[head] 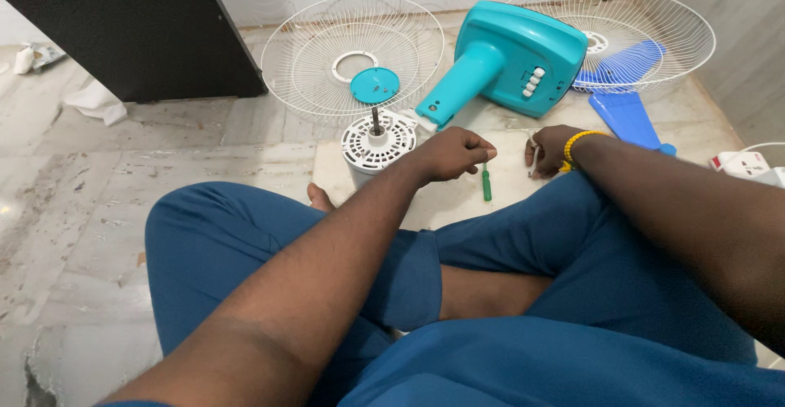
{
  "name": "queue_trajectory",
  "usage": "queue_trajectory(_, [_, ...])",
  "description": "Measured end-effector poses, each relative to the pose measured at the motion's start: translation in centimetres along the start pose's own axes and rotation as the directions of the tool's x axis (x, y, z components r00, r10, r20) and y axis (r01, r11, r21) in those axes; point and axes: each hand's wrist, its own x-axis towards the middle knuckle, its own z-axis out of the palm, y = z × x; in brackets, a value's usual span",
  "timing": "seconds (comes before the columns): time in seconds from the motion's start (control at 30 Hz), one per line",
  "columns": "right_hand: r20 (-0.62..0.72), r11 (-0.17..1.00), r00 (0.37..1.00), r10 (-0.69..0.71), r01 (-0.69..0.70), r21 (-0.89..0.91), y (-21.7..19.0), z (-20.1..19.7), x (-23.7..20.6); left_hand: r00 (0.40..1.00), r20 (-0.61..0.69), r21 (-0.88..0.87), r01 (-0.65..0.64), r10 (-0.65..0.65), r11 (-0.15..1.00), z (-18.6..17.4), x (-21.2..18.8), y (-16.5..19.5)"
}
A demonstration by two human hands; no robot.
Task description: The person sits on the floor and disassembles a teal table fan, removing the front grille, blades, and rear guard, then uses a screwdriver to work on the motor housing and reattaches parts. The fan body, guards, and blades are laid on the floor around them as they handle each component.
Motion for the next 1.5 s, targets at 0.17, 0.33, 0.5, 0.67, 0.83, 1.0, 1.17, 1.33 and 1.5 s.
queue_trajectory(0.17, [0.040, 0.995, 0.995, -0.093, 0.093, -0.016, -0.1, 0.2, 0.7, 1.000, -0.008, -0.014, 0.012, -0.012, 1.000, -0.2, -0.1, -0.1])
queue_trajectory(0.33, [-0.013, 0.971, 0.988, -0.151, 0.146, -0.188, -0.4, 0.1, 1.0, 1.000, -0.014, -0.002, 0.009, -0.009, 1.000, -0.4, 0.0, -0.3])
queue_trajectory(0.5, [-0.107, 0.907, 0.970, -0.218, 0.161, -0.388, -0.5, -0.1, 1.2, 1.000, -0.010, -0.021, -0.008, 0.007, 1.000, -0.1, 0.2, -0.7])
queue_trajectory(0.67, [-0.124, 0.884, 0.963, -0.241, 0.165, -0.438, -0.6, 0.2, 1.7, 1.000, -0.015, -0.004, -0.001, 0.001, 1.000, -0.2, 0.0, -1.5])
queue_trajectory(0.83, [-0.207, 0.866, 0.933, -0.293, 0.168, -0.471, -1.0, 0.3, 1.4, 0.991, -0.030, 0.066, -0.128, 0.130, 0.990, -0.8, -0.5, -1.4])
queue_trajectory(1.0, [-0.286, 0.825, 0.859, -0.425, 0.238, -0.513, -3.3, 0.8, 1.3, 0.927, -0.091, -0.022, -0.367, 0.364, 0.930, -2.0, -1.6, 1.0])
queue_trajectory(1.17, [-0.098, 0.839, 0.909, -0.406, 0.328, -0.433, -6.1, 3.9, 1.2, 0.887, -0.262, -0.112, -0.420, 0.381, 0.901, -5.1, -3.4, 4.0])
queue_trajectory(1.33, [0.006, 0.794, 0.932, -0.362, 0.312, -0.522, -6.8, 5.4, 1.3, 0.737, -0.523, -0.103, -0.554, 0.428, 0.826, -10.8, -6.8, 4.5])
queue_trajectory(1.5, [0.007, 0.843, 0.958, -0.287, 0.256, -0.473, -6.0, 5.2, 2.1, 0.666, -0.612, 0.229, -0.366, 0.426, 0.902, -15.3, -11.9, 0.9])
